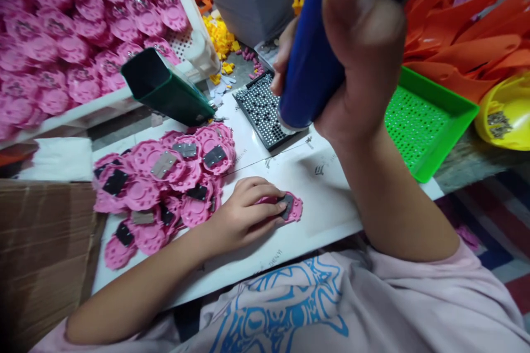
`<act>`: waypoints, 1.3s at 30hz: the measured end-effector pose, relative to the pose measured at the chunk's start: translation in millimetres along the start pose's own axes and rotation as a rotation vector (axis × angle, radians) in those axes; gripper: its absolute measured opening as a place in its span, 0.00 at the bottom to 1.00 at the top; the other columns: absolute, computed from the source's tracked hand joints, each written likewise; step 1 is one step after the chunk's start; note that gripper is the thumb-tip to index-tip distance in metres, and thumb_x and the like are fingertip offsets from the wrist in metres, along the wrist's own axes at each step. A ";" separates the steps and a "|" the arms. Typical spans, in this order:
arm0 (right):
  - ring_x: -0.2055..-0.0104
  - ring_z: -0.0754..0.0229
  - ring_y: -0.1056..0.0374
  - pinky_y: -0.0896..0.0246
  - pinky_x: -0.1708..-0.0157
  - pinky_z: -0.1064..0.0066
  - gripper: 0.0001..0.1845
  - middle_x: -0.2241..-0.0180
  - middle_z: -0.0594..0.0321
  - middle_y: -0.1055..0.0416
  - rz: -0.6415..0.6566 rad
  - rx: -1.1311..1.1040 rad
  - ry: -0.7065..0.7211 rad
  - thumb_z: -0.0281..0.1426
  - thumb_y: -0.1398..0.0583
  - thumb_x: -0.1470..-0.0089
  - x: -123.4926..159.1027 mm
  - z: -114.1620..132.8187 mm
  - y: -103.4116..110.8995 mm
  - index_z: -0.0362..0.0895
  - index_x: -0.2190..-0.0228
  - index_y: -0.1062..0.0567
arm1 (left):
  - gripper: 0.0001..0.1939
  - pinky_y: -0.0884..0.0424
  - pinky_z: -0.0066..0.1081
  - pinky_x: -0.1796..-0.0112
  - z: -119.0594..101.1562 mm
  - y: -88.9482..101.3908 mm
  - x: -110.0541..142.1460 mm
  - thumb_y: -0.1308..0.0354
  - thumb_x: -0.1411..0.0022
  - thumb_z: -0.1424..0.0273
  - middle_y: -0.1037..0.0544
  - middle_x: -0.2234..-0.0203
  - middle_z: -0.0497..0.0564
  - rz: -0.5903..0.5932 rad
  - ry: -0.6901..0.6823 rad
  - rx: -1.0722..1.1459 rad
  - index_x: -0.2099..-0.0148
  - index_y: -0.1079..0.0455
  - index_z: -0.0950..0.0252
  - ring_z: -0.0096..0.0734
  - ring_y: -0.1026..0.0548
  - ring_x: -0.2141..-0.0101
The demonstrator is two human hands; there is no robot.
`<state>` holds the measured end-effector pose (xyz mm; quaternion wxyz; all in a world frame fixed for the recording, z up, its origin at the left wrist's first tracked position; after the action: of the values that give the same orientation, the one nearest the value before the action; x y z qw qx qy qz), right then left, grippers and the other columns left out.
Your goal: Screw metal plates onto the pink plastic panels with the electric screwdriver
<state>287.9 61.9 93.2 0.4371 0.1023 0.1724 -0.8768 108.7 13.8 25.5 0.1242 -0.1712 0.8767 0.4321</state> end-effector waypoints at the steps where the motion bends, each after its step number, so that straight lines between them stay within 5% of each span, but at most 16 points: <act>1: 0.60 0.59 0.27 0.32 0.77 0.74 0.28 0.61 0.65 0.31 -0.047 -0.028 0.099 0.58 0.46 0.54 -0.9 7.1 5.4 0.51 0.60 0.35 | 0.06 0.33 0.39 0.58 0.4 0.1 0.1 0.40 0.40 0.72 0.23 0.61 0.57 -0.004 0.010 -0.007 0.59 0.29 0.68 0.37 0.30 0.59; 4: 0.66 0.70 0.28 0.33 0.77 0.80 0.14 0.54 0.74 0.33 -0.067 -0.056 0.174 0.43 0.50 0.46 -4.9 7.3 4.9 0.49 0.62 0.35 | 0.06 0.34 0.39 0.58 3.0 0.4 0.3 0.41 0.39 0.72 0.23 0.61 0.55 -0.016 0.062 -0.042 0.59 0.28 0.67 0.36 0.30 0.60; 7: 0.75 0.75 0.33 0.33 0.79 0.81 0.13 0.57 0.75 0.32 -0.051 -0.125 0.177 0.41 0.50 0.47 -8.4 2.1 -3.3 0.46 0.64 0.34 | 0.05 0.34 0.39 0.58 5.8 3.4 1.2 0.41 0.38 0.72 0.23 0.61 0.55 -0.060 0.114 -0.080 0.60 0.28 0.67 0.36 0.31 0.60; 20: 0.80 0.69 0.32 0.37 0.87 0.73 0.16 0.68 0.68 0.29 0.050 -0.273 0.085 0.39 0.43 0.55 -6.0 -9.1 -26.9 0.41 0.66 0.33 | 0.07 0.36 0.40 0.57 16.1 8.5 7.8 0.43 0.37 0.70 0.24 0.60 0.55 -0.145 0.268 -0.187 0.61 0.26 0.66 0.37 0.34 0.59; 25: 0.80 0.69 0.32 0.34 0.85 0.71 0.14 0.61 0.70 0.29 0.078 -0.284 0.102 0.38 0.42 0.56 -5.0 -5.3 -31.8 0.43 0.68 0.32 | 0.07 0.36 0.40 0.57 18.1 8.4 9.0 0.43 0.37 0.70 0.24 0.59 0.55 -0.153 0.296 -0.175 0.60 0.26 0.66 0.38 0.34 0.59; 31: 0.86 0.62 0.37 0.40 0.89 0.69 0.16 0.85 0.70 0.33 0.147 -0.231 0.036 0.41 0.41 0.63 -5.7 -5.4 -42.5 0.44 0.71 0.31 | 0.08 0.37 0.41 0.57 20.5 9.3 10.1 0.45 0.37 0.70 0.24 0.60 0.55 -0.161 0.319 -0.190 0.60 0.26 0.66 0.39 0.34 0.59; 39: 0.84 0.65 0.35 0.38 0.87 0.71 0.18 0.83 0.72 0.33 0.161 -0.203 0.062 0.42 0.43 0.60 -6.6 -7.1 -37.6 0.44 0.68 0.30 | 0.07 0.36 0.41 0.58 21.2 12.9 9.6 0.44 0.37 0.72 0.24 0.60 0.55 -0.186 0.324 -0.208 0.61 0.26 0.68 0.39 0.34 0.60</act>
<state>261.9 90.5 96.9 0.5086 0.0979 0.2650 -0.8133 96.2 36.2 18.6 0.0027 -0.3305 0.8163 0.4738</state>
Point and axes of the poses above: each hand's wrist, its own x-axis away from the middle knuckle, its own y-axis out of the back of the hand, z = x × y, the point moved 10 cm from there along -x, towards the middle knuckle
